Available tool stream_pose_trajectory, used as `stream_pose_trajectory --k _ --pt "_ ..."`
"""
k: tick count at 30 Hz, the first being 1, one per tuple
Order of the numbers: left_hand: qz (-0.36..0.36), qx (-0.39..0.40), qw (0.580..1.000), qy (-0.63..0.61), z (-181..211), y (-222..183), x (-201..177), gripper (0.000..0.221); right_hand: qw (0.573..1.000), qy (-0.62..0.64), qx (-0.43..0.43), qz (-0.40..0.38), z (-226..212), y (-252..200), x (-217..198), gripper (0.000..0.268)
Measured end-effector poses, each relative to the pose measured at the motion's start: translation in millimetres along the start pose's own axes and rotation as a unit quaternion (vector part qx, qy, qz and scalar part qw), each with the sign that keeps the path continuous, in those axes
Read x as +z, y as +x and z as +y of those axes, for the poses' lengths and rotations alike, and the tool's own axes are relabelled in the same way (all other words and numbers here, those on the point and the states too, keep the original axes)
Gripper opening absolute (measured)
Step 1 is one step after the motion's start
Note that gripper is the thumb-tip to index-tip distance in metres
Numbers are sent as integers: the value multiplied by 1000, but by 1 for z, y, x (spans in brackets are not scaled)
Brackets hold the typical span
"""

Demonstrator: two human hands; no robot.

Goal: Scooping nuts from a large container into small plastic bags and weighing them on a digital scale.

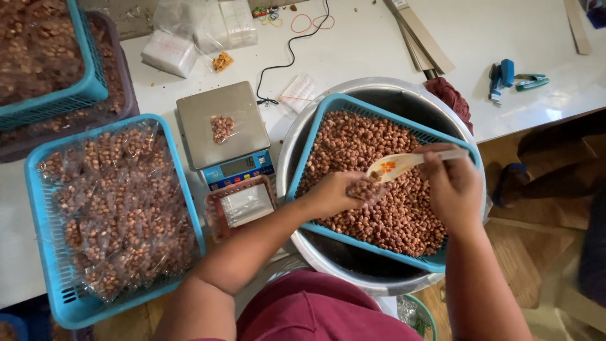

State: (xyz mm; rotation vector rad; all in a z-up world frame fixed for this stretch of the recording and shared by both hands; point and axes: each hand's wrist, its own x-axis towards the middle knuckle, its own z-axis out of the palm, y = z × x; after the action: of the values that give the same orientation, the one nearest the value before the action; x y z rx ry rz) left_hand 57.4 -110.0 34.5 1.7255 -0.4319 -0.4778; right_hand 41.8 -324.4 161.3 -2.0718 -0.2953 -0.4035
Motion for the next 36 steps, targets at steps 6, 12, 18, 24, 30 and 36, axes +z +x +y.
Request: stream_pose_trajectory --k 6,12,18,24,30,36 --pt "-18 4 976 -218 34 -23 -1 57 974 66 186 107 25 -2 10 16" --pt "-34 21 947 -318 -19 -58 -22 26 928 128 307 167 53 -18 0 13" --pt "388 90 872 284 -77 -68 -139 14 921 178 305 165 89 -52 -10 12" --pt "307 -170 804 479 -101 -50 -192 100 930 131 306 158 76 -60 7 14" --pt "512 207 832 54 -58 -33 -167 47 960 91 228 131 61 -59 17 17" --pt "191 132 806 -544 -2 -44 -84 10 973 120 106 169 50 -61 34 20"
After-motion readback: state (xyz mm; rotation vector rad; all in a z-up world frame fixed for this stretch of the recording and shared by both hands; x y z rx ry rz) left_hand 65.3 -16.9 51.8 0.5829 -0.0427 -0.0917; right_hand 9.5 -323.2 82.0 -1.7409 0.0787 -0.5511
